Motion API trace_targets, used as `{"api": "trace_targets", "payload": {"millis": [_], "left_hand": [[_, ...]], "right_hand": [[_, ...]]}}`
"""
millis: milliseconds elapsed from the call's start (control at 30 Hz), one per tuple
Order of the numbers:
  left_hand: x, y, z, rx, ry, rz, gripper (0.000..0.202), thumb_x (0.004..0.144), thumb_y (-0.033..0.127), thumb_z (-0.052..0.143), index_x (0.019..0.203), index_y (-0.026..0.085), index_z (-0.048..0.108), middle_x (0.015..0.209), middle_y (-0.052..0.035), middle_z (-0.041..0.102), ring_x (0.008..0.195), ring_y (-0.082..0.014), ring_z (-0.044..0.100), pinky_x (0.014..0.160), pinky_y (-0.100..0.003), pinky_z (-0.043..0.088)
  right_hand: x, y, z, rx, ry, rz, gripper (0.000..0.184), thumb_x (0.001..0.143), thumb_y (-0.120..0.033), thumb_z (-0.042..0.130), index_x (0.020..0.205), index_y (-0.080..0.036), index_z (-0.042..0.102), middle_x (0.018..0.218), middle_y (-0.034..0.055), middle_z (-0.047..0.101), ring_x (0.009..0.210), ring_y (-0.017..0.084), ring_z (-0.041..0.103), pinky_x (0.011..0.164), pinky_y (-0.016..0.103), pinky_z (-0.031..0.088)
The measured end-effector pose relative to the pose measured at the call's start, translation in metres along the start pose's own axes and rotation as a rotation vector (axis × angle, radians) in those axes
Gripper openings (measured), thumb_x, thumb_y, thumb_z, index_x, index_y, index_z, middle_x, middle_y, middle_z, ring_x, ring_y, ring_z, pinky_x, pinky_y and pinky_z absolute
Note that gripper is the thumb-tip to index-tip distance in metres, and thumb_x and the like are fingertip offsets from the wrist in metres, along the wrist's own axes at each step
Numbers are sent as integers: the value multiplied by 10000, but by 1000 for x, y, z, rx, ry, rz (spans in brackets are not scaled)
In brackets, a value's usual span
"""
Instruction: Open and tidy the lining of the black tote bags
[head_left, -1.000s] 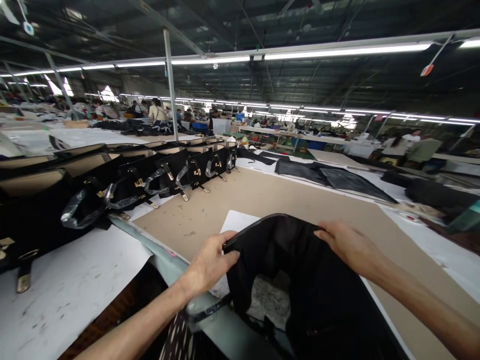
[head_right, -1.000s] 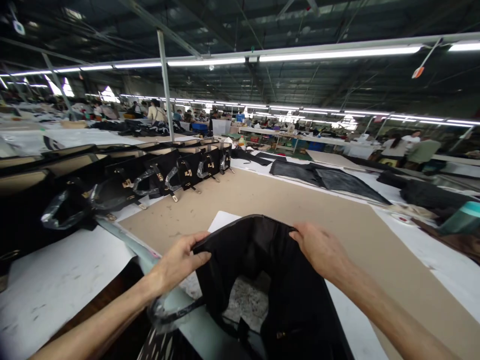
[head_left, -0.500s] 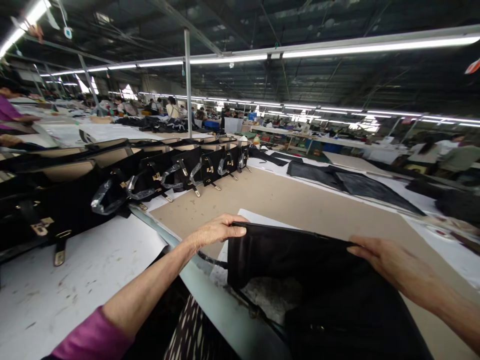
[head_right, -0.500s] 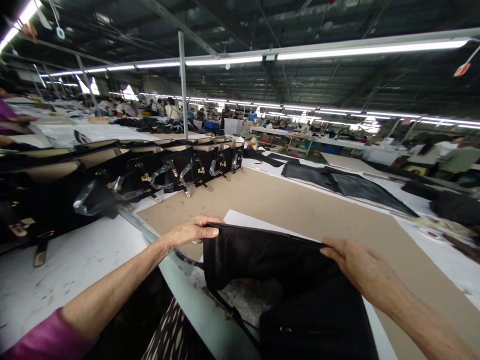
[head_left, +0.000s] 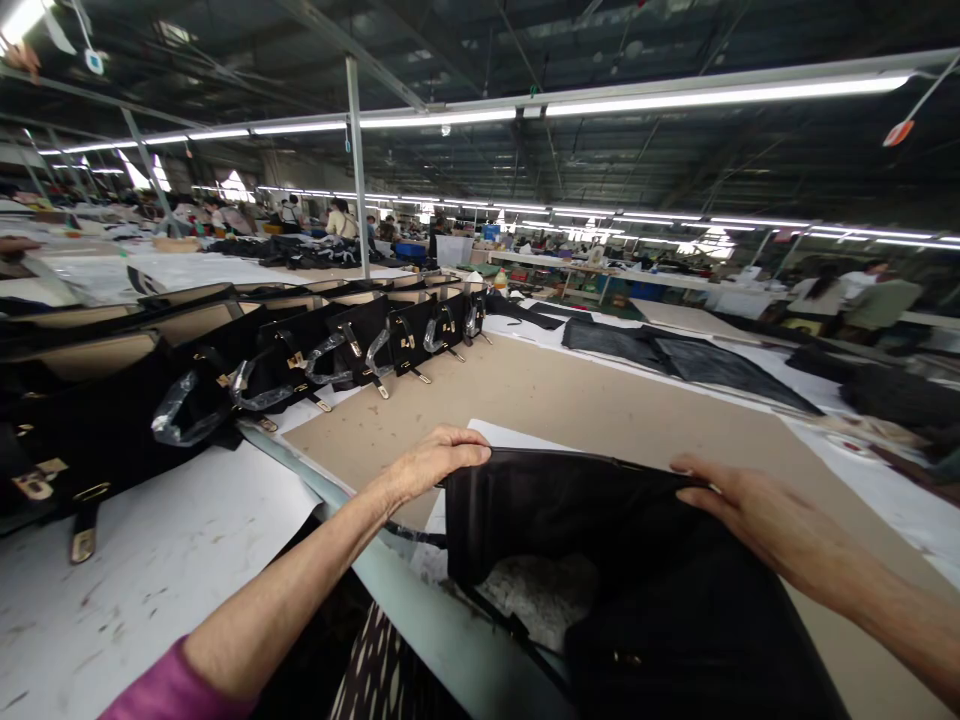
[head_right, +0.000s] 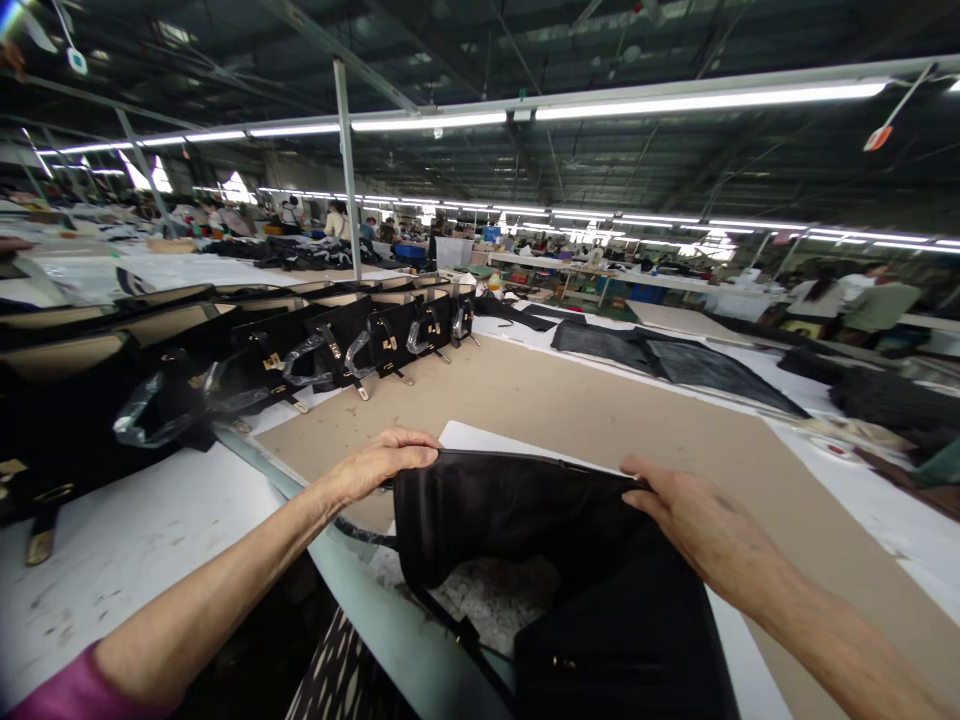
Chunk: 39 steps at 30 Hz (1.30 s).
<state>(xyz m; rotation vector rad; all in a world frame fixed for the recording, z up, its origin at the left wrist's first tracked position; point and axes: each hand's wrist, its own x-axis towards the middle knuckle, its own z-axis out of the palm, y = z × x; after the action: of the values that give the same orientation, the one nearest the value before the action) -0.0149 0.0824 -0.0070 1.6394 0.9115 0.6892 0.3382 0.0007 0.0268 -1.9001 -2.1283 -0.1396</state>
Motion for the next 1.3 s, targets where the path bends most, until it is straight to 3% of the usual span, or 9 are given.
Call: {"api": "trace_targets", "payload": {"millis": [133,267,500,733,900,1133,1300], "left_hand": [[2,6,-2,-20,6,-31,363,663,362,538,895,101,636,663,-19,581,567,-103,476,528,-199,343],[3,17,1,-9,-24,-37,351,681,305,511,953,111,618,695,-18,588,565,-91,474,525,-183,347],[-4,44,11,509,19,146,306,730,162,340,831,164,628,756,-4,609,709,-130,526,625,-200,385],[9,44,33,919,186,249,392,594,31,369,871,190,595,882,-42,604,844,-175,534,744,-246,388],[13,37,43,866,262,311,385,603,24,341,859,203,567,868,-20,588,831,-153,521,738,-236,391],[14,41,35,687,217,271,380,644,55,340,871,209,605,876,10,611,825,-138,522,742,-219,388],[20,42,37,672,204,237,235,743,275,441,835,212,648,861,-4,621,797,-155,528,708,-225,383]], "right_hand": [[1,0,3,47,-149,-47,353,781,-421,413,1098,-315,526,1061,-10,602,940,234,559,785,328,449],[6,2,8,105,-154,29,344,767,-429,423,1061,-309,555,1017,-15,623,937,243,559,799,331,439],[16,-20,-5,263,-318,-18,288,723,-340,455,977,-268,572,910,-10,650,878,219,568,773,299,421],[21,-19,-1,267,-265,63,294,726,-351,449,962,-268,604,940,-14,647,899,231,566,804,307,407],[26,-12,2,408,-385,10,284,738,-367,427,888,-222,620,855,0,655,848,226,570,760,297,427],[28,-11,1,376,-341,31,256,727,-357,435,820,-225,633,780,3,657,870,244,561,760,318,431],[27,-10,3,391,-303,54,264,718,-356,448,861,-234,634,829,-8,663,821,236,577,764,324,429]]}}
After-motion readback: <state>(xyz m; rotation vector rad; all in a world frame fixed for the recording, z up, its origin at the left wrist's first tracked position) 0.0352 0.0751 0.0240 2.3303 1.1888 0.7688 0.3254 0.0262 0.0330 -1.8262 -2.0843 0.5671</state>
